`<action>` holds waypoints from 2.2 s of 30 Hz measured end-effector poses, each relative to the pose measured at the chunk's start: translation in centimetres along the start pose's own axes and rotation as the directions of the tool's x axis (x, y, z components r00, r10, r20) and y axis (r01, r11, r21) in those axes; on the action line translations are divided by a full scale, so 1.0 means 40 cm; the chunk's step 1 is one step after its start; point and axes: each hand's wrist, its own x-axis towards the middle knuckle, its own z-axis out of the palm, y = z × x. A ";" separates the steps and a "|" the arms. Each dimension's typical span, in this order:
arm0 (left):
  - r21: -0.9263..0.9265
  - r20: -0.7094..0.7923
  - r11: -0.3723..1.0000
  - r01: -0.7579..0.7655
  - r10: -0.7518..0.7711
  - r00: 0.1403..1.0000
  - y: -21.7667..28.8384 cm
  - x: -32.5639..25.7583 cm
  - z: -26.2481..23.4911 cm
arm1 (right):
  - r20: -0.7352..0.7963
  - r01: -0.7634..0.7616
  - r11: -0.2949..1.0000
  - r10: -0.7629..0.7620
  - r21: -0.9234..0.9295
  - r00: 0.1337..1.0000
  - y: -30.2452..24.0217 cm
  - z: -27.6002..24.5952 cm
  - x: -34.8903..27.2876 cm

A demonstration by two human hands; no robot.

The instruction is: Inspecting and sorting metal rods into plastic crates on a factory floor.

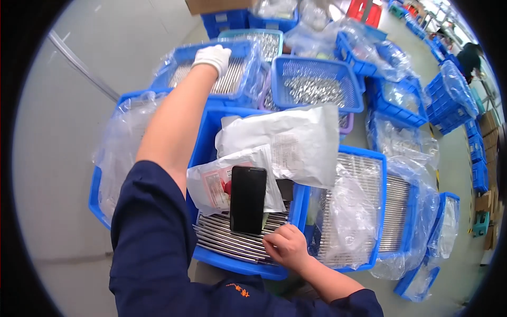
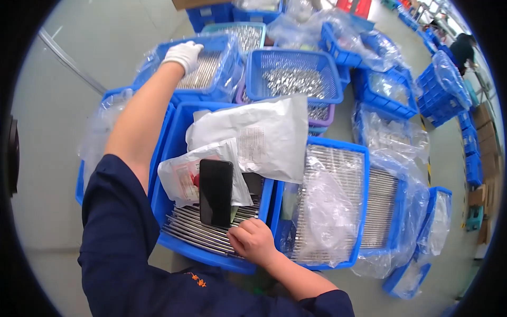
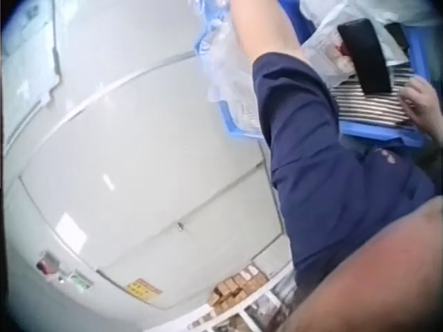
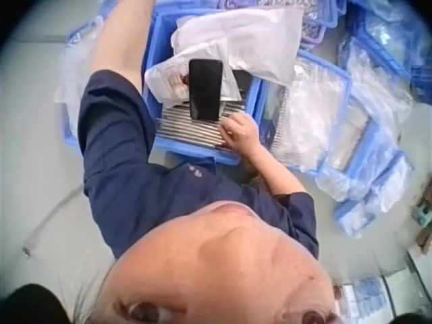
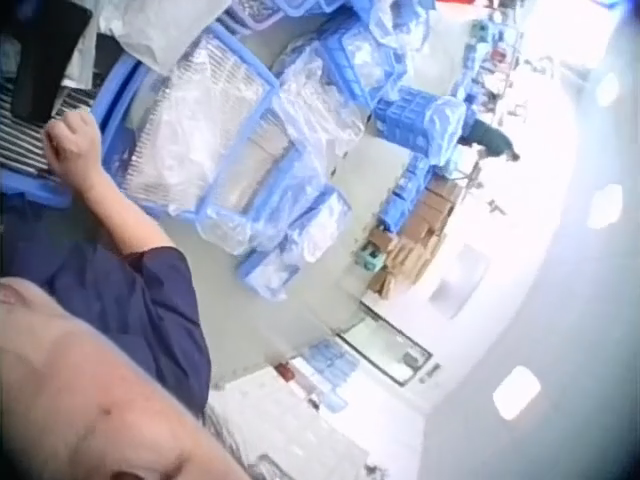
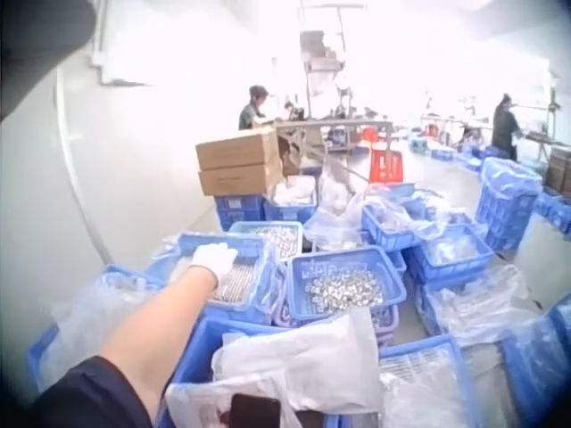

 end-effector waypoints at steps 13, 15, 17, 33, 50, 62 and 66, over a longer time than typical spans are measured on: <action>-0.524 -0.536 0.481 -0.703 0.456 0.711 0.297 -0.604 -0.362 | -0.259 -0.401 0.892 0.445 0.207 0.857 -0.184 -0.149 -0.301; -0.345 -0.688 0.319 -0.883 0.553 0.469 0.326 -0.678 -0.388 | -0.280 -0.641 0.692 0.722 0.333 0.633 -0.193 -0.191 -0.411; -0.455 -0.621 0.306 -0.836 0.564 0.544 0.353 -0.786 -0.440 | -0.209 -0.605 0.574 0.798 0.552 0.565 -0.222 -0.215 -0.487; -0.747 -0.269 0.054 -0.663 0.887 0.375 0.812 -1.143 -0.470 | -0.290 -0.457 0.794 0.584 0.401 0.758 -0.450 -0.348 -0.761; -0.465 -0.101 0.323 -0.824 0.906 0.412 1.430 -0.881 -0.248 | -0.391 -0.583 0.692 0.722 0.425 0.571 -0.414 -0.458 -0.897; -0.525 0.224 0.799 -0.293 0.462 0.858 1.638 -0.385 0.169 | -0.205 -0.505 0.366 0.916 0.782 0.346 -0.290 -0.536 -0.888; -0.486 0.420 0.870 -0.085 0.318 0.850 1.694 -0.430 0.128 | -0.125 -0.452 0.221 0.965 0.864 0.231 -0.252 -0.551 -0.908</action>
